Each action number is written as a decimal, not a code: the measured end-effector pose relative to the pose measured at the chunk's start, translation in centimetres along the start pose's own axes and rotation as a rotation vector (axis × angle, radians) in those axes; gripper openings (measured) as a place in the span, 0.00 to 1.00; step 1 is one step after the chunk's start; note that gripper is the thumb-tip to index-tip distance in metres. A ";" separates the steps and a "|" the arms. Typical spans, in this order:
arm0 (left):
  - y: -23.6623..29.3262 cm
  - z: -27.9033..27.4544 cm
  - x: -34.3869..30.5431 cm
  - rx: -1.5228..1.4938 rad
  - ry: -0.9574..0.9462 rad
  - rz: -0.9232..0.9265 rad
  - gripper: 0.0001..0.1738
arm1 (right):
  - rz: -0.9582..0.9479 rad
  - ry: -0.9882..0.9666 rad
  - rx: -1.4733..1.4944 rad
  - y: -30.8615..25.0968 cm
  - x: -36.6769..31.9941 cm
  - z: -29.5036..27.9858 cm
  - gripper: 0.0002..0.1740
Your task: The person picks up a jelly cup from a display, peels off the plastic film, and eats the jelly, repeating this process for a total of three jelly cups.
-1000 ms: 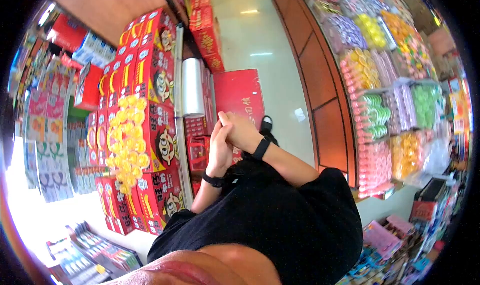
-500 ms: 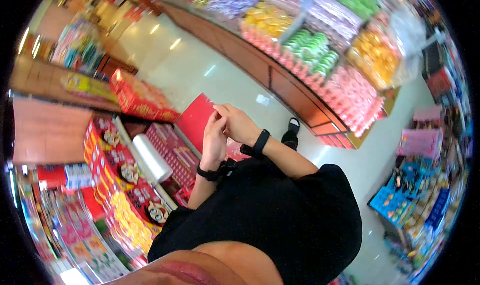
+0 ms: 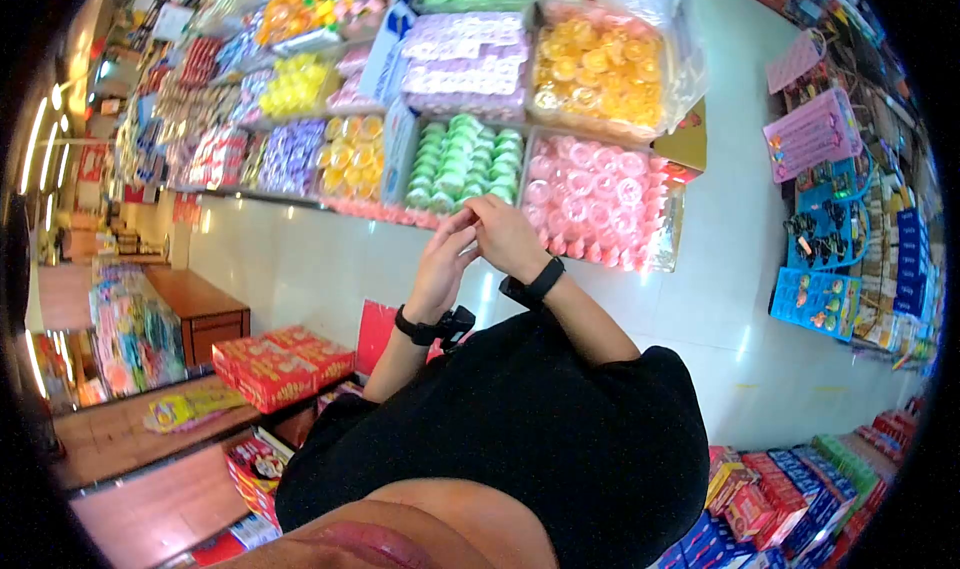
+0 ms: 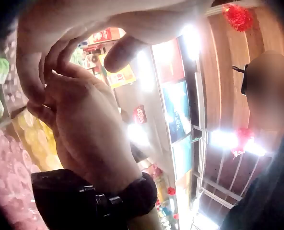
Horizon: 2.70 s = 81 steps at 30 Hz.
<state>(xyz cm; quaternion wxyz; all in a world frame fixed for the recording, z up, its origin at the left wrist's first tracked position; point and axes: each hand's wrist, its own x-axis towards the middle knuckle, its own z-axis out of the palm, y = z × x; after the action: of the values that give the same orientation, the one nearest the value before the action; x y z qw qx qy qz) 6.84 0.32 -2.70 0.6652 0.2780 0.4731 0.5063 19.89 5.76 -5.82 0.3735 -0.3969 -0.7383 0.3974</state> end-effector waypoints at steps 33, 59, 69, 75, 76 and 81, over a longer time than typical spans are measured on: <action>-5.5 14.5 40.4 0.277 -0.143 -0.143 0.38 | 0.343 0.388 -0.253 23.5 17.5 -16.4 0.30; 1.7 4.1 10.3 0.220 0.161 0.263 0.14 | 0.108 -0.007 -0.148 -3.1 6.6 -8.8 0.21; 0.7 -7.3 -11.3 0.022 0.398 0.350 0.14 | -0.179 -0.534 -0.063 -14.5 -1.2 4.4 0.16; -2.5 -12.6 -26.1 -0.052 0.692 0.475 0.14 | -0.536 -0.875 -0.109 -21.8 -7.6 14.4 0.18; -3.5 -13.5 -28.1 -0.036 0.764 0.502 0.14 | -0.587 -0.892 -0.048 -22.4 -8.9 16.3 0.20; -6.9 -15.6 -40.2 -0.127 1.109 0.580 0.14 | -0.681 -1.080 0.017 -27.0 -16.8 24.8 0.21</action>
<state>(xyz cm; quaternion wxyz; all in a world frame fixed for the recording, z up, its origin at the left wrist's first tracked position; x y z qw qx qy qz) -6.13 -41.38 -0.82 0.1717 0.0513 0.6220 0.7622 -2.59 -26.19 4.05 0.0572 0.1191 -0.9040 0.4065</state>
